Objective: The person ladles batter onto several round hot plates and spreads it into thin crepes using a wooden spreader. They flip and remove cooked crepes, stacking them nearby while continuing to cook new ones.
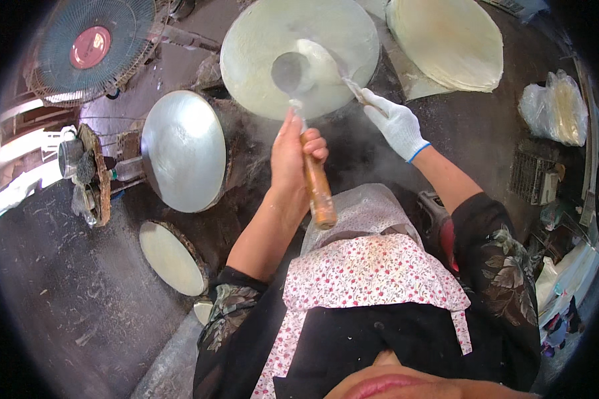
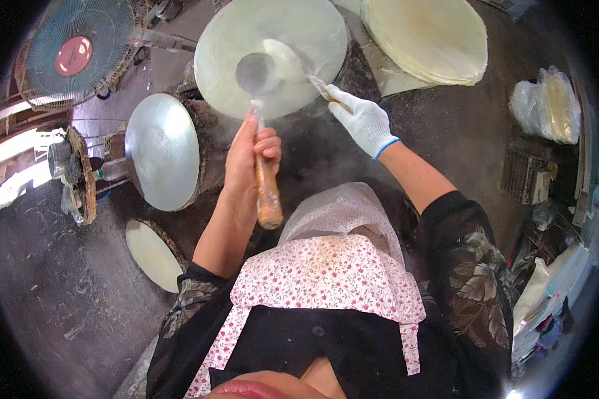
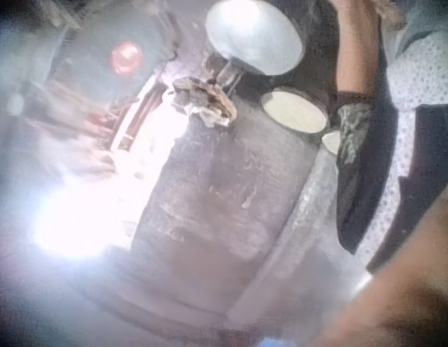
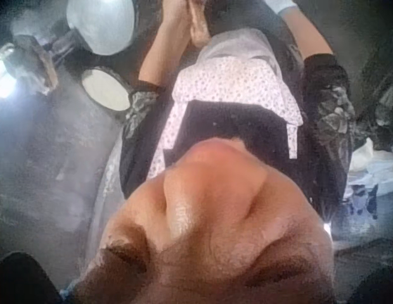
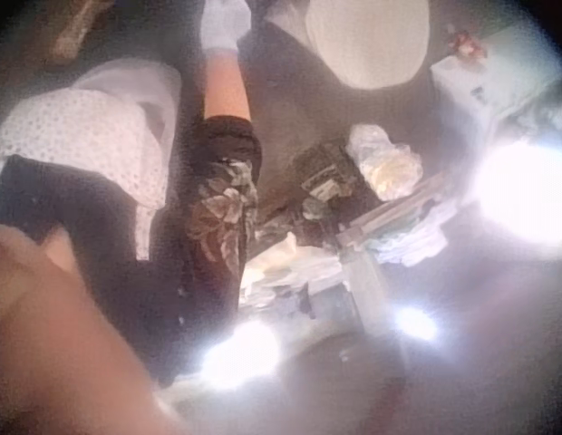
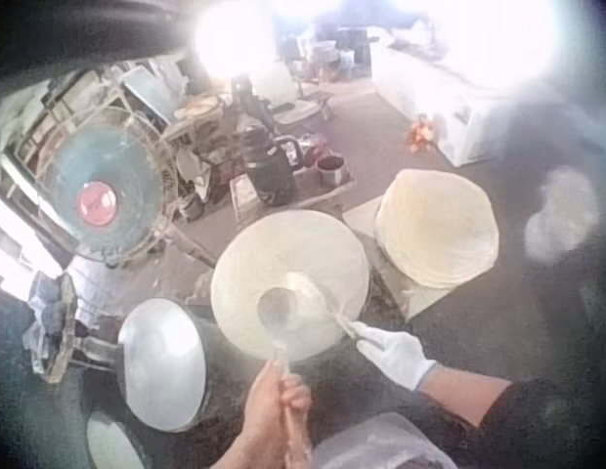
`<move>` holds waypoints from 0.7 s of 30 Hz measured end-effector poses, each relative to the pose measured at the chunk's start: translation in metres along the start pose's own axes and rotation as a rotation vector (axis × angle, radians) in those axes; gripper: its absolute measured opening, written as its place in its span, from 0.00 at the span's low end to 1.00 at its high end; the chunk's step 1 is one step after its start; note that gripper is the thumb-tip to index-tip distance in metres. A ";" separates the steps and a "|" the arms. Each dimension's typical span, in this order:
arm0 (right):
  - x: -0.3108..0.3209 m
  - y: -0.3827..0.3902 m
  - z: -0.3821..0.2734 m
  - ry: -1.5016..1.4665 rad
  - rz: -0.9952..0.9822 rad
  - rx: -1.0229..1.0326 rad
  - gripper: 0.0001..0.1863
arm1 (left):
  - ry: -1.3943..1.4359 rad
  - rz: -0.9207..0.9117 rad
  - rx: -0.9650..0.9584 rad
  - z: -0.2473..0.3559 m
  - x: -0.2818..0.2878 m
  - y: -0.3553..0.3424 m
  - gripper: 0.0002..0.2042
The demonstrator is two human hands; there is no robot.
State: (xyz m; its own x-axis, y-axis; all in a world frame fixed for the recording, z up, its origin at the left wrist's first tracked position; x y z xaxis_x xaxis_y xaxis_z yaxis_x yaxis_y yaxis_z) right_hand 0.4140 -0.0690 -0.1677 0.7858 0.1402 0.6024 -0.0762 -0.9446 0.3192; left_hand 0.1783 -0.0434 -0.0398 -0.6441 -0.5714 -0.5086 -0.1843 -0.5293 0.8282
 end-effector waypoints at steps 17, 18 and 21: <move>0.023 0.057 -0.037 0.163 -0.286 -0.127 0.24 | 0.794 -0.467 0.224 0.048 0.028 0.096 0.16; 0.017 0.058 -0.025 0.027 -0.186 0.003 0.24 | 0.818 -0.471 0.208 0.049 0.035 0.103 0.15; 0.004 0.066 -0.003 -0.131 0.274 0.036 0.24 | 0.872 -0.426 0.090 0.056 0.059 0.129 0.18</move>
Point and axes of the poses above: each hand's wrist, its own y-axis away from the middle knuckle, its own x-axis out of the back of the hand, z = x × y, the point moved 1 cm from there along -y, towards the middle knuckle, and after that the axes turned 5 degrees about y, right-handed, at the moved point
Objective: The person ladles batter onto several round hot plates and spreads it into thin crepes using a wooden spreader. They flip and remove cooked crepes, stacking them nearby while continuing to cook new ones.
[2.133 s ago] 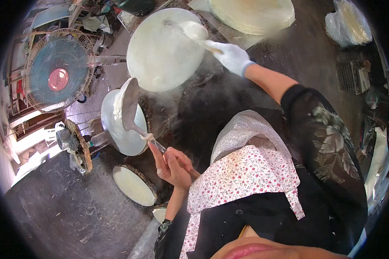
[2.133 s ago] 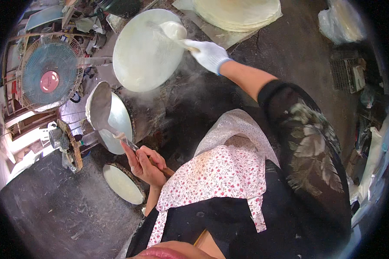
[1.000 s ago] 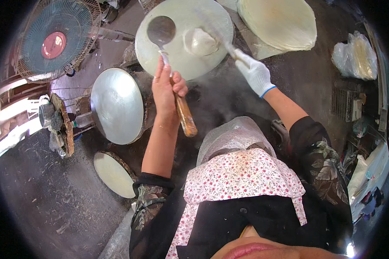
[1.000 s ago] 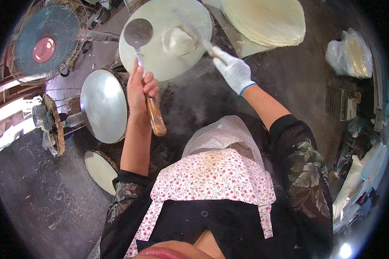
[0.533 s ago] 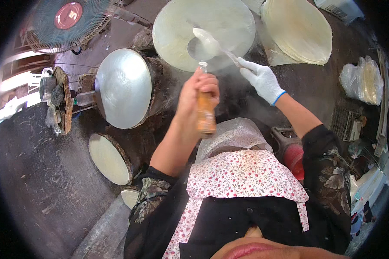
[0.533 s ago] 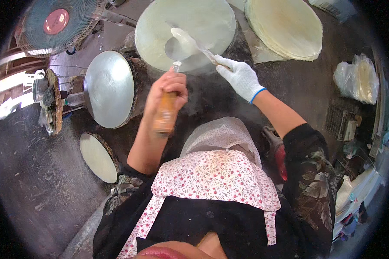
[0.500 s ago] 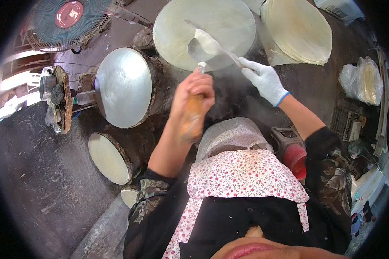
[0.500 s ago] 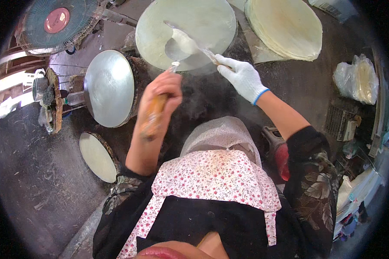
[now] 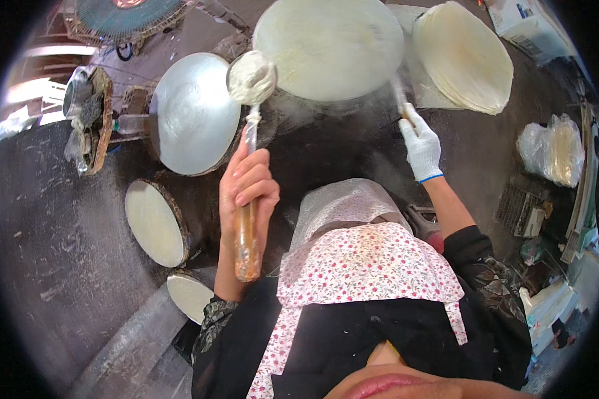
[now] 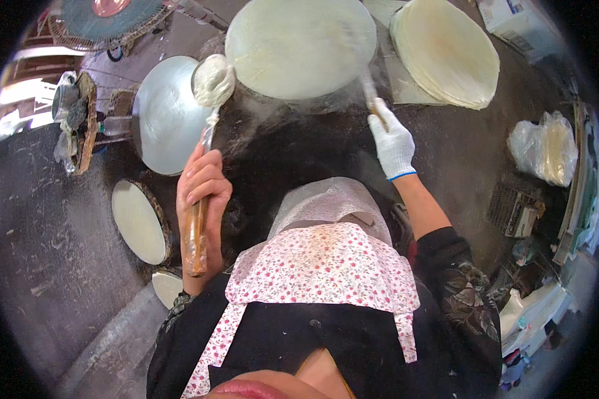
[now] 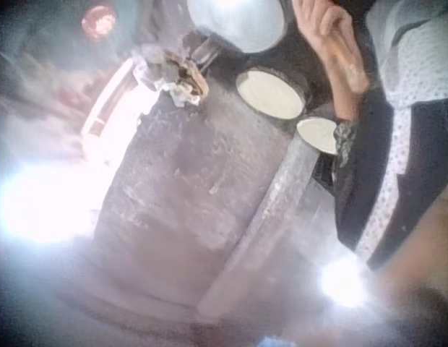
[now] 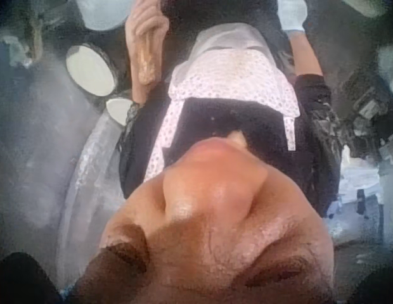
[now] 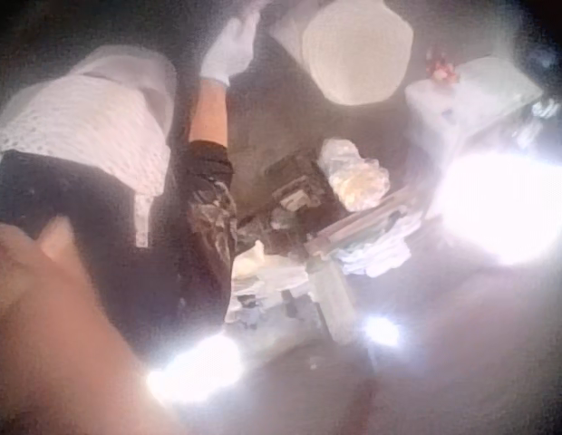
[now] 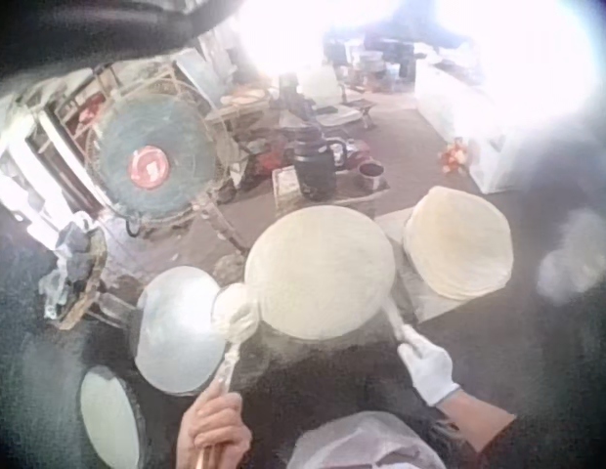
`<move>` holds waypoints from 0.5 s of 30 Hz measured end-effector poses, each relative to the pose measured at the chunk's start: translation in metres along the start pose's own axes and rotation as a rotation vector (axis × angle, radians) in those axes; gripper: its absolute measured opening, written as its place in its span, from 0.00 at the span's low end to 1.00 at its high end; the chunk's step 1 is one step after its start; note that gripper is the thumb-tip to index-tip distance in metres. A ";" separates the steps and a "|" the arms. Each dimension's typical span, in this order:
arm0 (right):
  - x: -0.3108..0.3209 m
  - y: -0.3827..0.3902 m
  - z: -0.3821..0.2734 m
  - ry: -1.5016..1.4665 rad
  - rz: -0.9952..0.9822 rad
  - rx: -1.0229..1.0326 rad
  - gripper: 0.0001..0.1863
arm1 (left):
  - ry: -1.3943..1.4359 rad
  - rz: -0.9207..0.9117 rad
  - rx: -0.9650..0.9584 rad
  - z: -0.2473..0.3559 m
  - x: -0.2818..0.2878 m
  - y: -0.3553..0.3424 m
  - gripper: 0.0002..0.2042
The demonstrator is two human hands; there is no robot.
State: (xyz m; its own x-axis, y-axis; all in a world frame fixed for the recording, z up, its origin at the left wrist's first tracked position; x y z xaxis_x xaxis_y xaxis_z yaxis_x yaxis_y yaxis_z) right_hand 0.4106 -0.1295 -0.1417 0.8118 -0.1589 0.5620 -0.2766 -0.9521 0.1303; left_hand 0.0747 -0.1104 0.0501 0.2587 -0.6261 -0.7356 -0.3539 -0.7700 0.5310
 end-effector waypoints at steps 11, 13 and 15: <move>-0.066 -0.017 -0.048 0.253 -0.019 -0.045 0.26 | 0.043 -0.061 -0.115 0.130 -0.025 0.073 0.14; -0.080 -0.017 -0.048 0.389 -0.111 0.048 0.28 | -0.053 -0.048 -0.120 0.163 -0.027 0.075 0.15; -0.094 -0.015 -0.052 0.509 -0.335 -0.006 0.30 | -0.125 -0.088 -0.073 0.191 -0.030 0.070 0.17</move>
Point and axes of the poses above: each hand's wrist, its own y-axis away from the middle knuckle, its own x-axis out of the back of the hand, z = x × y, the point moved 1 cm from there along -y, towards the middle knuckle, and after that the axes turned 5 degrees about y, right-handed, at the moved point
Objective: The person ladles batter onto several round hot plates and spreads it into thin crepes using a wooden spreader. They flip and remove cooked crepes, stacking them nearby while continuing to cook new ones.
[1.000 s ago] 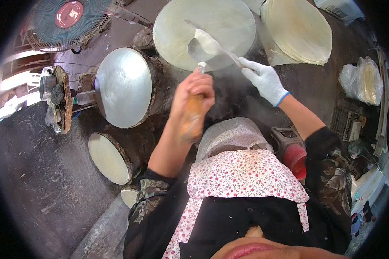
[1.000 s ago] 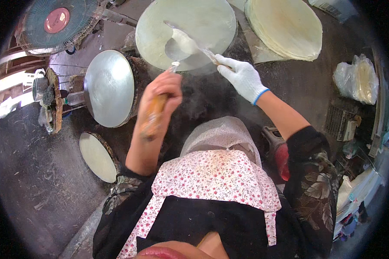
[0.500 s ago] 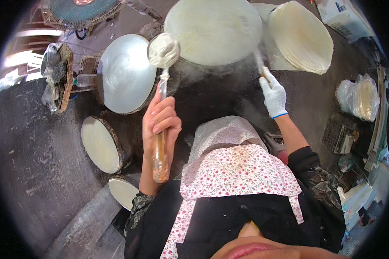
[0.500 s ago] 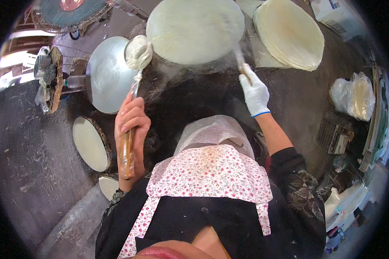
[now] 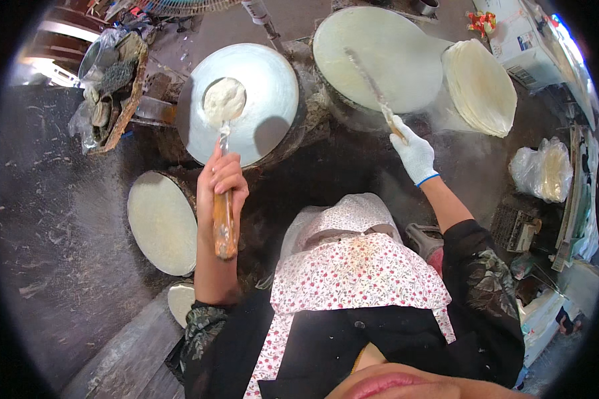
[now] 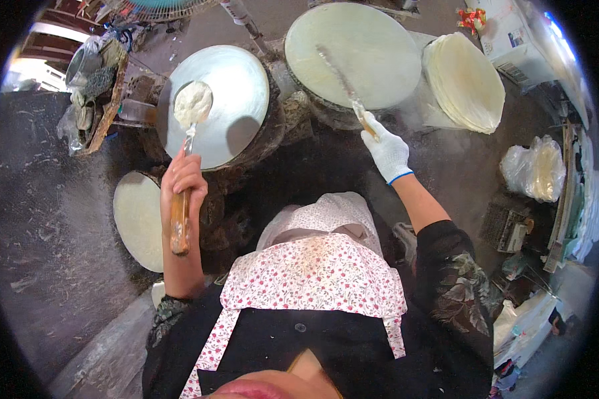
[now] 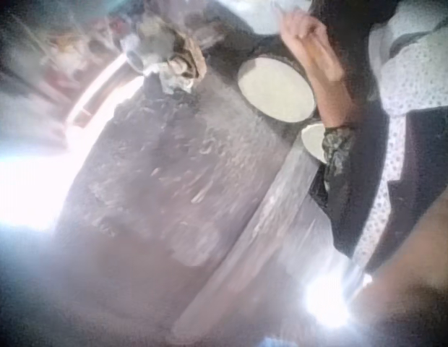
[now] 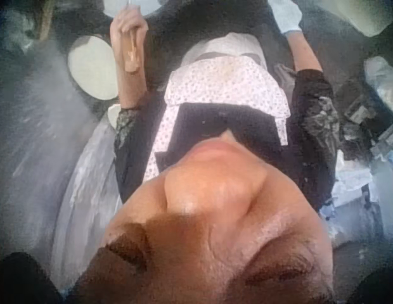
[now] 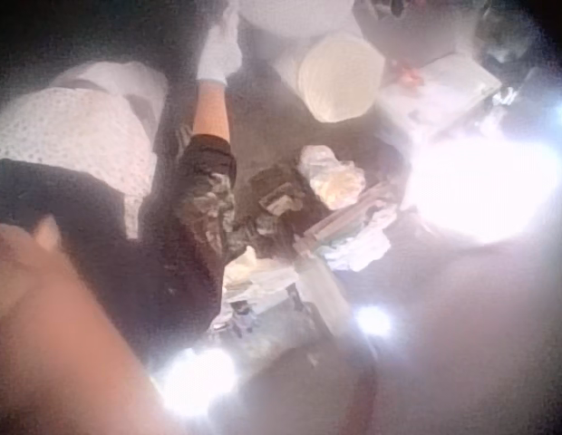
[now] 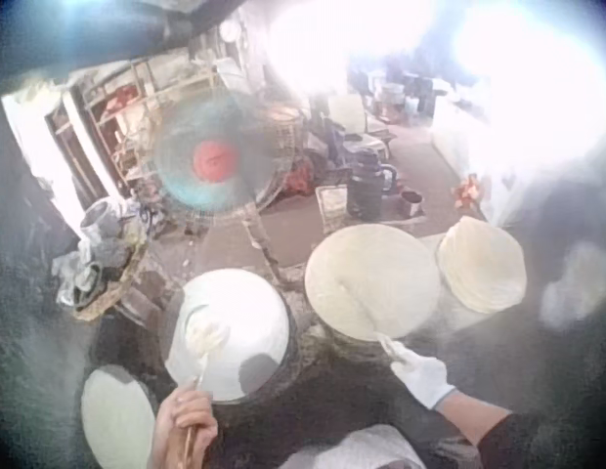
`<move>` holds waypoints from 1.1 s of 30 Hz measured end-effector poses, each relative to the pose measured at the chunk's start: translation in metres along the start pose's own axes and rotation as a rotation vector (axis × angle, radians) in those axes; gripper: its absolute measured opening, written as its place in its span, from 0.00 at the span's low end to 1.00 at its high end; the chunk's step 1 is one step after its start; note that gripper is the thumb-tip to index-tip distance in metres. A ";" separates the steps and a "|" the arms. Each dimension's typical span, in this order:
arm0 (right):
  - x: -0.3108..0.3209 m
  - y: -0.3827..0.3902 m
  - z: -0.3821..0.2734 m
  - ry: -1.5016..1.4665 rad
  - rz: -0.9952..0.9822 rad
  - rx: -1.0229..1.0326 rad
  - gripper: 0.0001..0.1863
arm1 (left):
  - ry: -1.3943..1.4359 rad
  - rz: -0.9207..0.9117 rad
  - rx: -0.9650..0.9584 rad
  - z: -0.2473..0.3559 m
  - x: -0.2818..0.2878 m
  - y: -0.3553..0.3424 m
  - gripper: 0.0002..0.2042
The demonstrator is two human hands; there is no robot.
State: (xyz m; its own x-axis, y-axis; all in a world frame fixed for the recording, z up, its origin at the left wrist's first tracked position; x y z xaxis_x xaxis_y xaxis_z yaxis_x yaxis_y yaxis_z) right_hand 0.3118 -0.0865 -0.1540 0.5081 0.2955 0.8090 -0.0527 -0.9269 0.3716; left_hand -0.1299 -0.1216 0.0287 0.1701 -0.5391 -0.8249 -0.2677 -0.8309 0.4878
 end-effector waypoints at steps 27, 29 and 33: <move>-0.056 0.022 -0.188 -0.777 -0.199 -0.070 0.35 | -2.021 0.387 -0.755 0.027 0.071 -0.177 0.28; -0.071 0.029 -0.180 -0.801 -0.140 -0.028 0.33 | -2.316 0.405 -0.884 0.037 0.075 -0.179 0.26; -0.099 0.035 -0.187 -0.681 -0.032 -0.063 0.32 | -2.516 0.482 -1.012 0.078 0.061 -0.183 0.26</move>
Point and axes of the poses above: each hand's wrist, its own y-axis away from the middle knuckle, its own x-axis out of the back of the hand, z = x × y, the point moved 1 cm from there along -y, towards the middle knuckle, and after that the axes turned 5 degrees about y, right-handed, at the moved point
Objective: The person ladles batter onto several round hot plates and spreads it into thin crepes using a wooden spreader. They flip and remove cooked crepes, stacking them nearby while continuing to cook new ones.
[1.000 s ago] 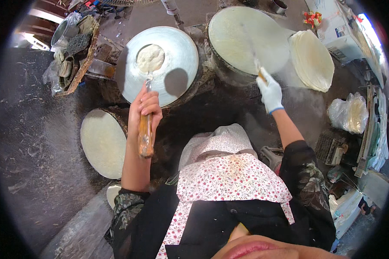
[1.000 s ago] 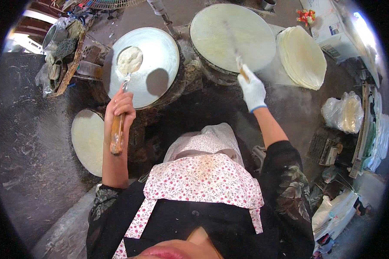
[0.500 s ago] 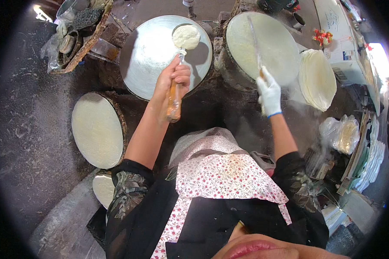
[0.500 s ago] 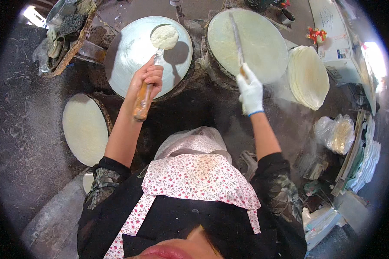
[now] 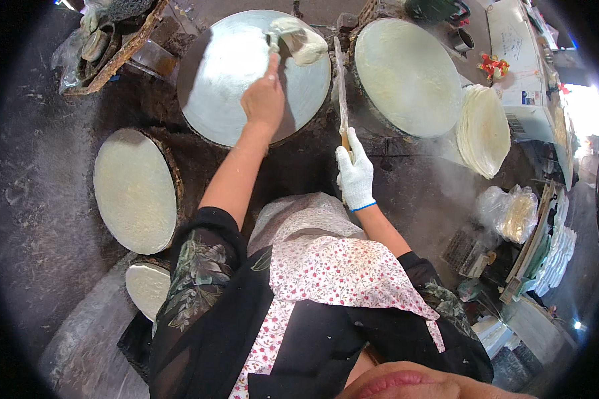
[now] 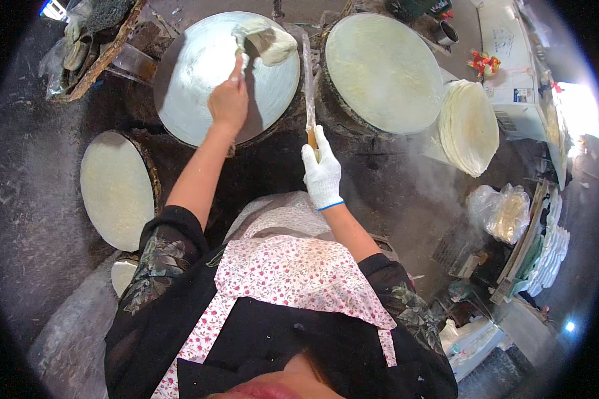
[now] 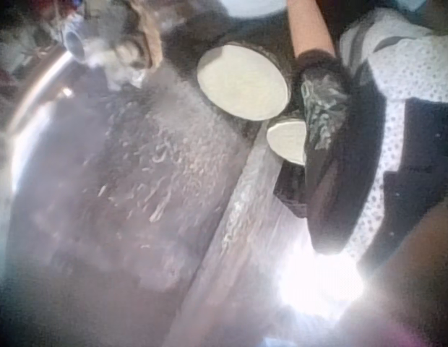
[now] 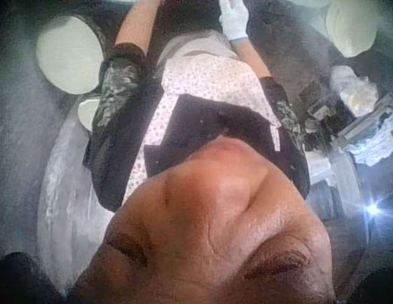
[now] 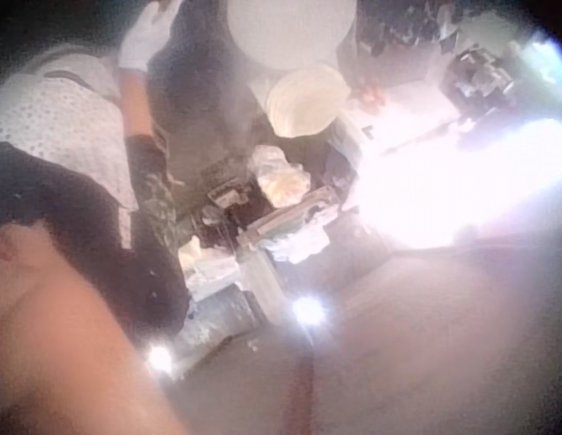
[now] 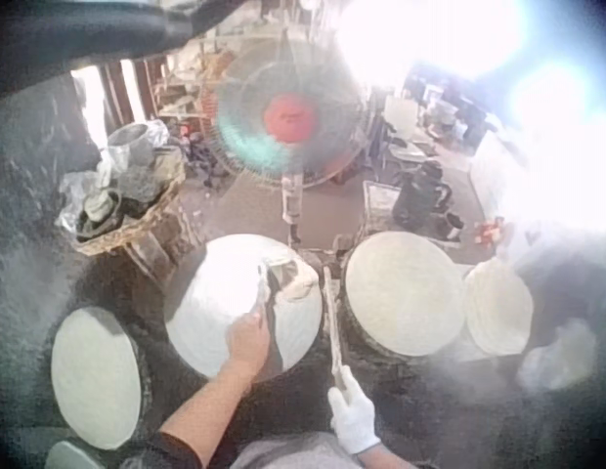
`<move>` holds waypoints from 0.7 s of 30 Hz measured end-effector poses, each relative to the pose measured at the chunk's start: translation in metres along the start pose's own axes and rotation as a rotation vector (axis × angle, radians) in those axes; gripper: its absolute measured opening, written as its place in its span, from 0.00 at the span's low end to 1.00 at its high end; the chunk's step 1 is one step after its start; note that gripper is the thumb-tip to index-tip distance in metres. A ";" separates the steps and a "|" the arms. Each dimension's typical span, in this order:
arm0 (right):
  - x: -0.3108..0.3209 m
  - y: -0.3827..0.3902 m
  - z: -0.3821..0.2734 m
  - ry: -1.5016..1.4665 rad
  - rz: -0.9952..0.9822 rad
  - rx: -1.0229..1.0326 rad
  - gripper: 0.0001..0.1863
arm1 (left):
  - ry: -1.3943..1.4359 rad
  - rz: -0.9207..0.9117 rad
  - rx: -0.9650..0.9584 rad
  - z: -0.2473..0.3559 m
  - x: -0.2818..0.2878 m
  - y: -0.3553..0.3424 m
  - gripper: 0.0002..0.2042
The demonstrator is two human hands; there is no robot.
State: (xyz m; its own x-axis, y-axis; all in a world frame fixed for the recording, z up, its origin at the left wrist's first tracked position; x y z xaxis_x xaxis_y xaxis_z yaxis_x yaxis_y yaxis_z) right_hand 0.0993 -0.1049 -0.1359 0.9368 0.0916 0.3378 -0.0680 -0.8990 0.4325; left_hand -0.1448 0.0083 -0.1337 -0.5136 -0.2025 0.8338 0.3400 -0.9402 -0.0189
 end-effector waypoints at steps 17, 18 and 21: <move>-0.072 -0.047 -0.075 0.365 -0.077 0.303 0.24 | 0.874 0.071 0.426 -0.053 0.138 0.134 0.24; -0.076 -0.051 -0.077 0.489 -0.010 0.411 0.25 | 0.897 0.065 0.414 -0.048 0.140 0.141 0.24; -0.079 -0.062 -0.081 0.555 0.188 0.466 0.24 | 0.914 0.023 0.417 -0.044 0.150 0.160 0.24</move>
State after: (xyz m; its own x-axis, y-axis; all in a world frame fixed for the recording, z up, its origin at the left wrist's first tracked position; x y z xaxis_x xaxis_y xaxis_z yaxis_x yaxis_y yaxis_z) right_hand 0.0016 -0.0211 -0.1216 0.6045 0.0097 0.7966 0.0581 -0.9978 -0.0320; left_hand -0.2020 -0.1842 -0.0353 -0.8517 -0.5164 0.0891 0.5163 -0.7980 0.3108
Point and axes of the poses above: each hand's wrist, its own y-axis away from the middle knuckle, its own x-axis out of the back of the hand, z = x × y, the point moved 1 cm from there along -y, towards the middle knuckle, and after that the axes turned 5 degrees about y, right-handed, at the moved point
